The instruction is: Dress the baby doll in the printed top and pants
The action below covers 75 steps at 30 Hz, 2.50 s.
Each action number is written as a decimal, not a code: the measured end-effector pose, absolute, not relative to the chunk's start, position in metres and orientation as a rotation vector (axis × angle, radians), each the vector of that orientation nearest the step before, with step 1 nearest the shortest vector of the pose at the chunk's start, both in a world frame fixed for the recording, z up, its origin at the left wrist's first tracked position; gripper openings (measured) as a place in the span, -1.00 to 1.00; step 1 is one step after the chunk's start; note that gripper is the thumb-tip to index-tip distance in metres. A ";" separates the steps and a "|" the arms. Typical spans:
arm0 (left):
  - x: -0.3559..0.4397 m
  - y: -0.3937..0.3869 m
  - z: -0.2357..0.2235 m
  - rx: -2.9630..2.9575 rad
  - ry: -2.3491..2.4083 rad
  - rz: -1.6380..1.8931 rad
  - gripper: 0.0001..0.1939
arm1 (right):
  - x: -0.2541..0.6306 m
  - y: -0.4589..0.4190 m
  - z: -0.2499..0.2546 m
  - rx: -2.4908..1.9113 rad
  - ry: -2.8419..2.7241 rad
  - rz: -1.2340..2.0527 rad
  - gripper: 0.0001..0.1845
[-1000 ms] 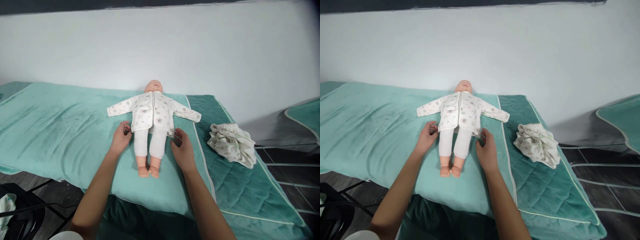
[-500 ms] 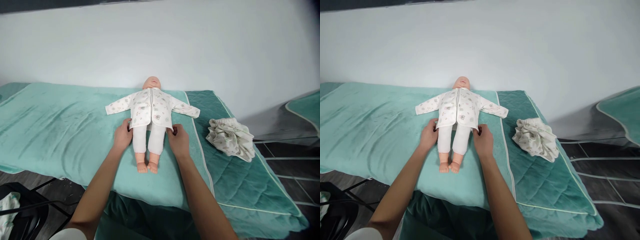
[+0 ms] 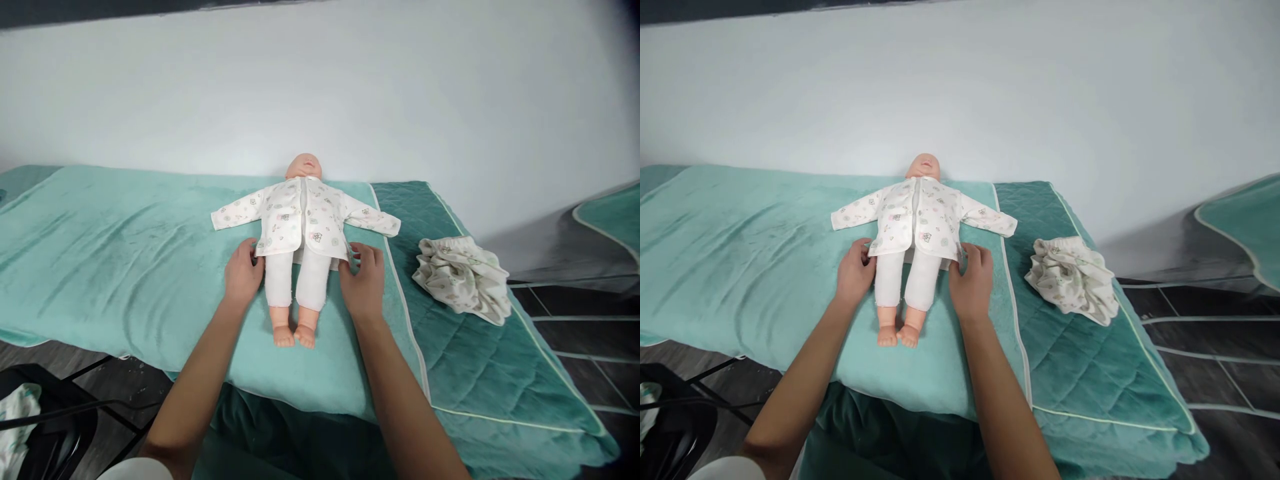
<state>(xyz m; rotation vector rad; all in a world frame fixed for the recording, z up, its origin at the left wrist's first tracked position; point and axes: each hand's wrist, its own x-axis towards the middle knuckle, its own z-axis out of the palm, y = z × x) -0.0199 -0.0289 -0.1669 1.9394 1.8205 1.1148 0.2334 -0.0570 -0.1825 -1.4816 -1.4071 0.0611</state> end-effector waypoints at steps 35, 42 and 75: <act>0.010 0.003 -0.144 1.534 1.306 1.567 -0.54 | 0.208 -0.037 -0.167 -1.265 -1.407 0.210 -0.74; 0.004 0.011 -0.154 1.249 1.238 1.639 -0.60 | 0.208 -0.039 -0.167 -1.214 -1.340 0.272 -0.77; 0.000 0.008 -0.161 1.944 1.408 1.655 -0.70 | 0.215 -0.035 -0.171 -1.302 -0.915 0.710 -0.68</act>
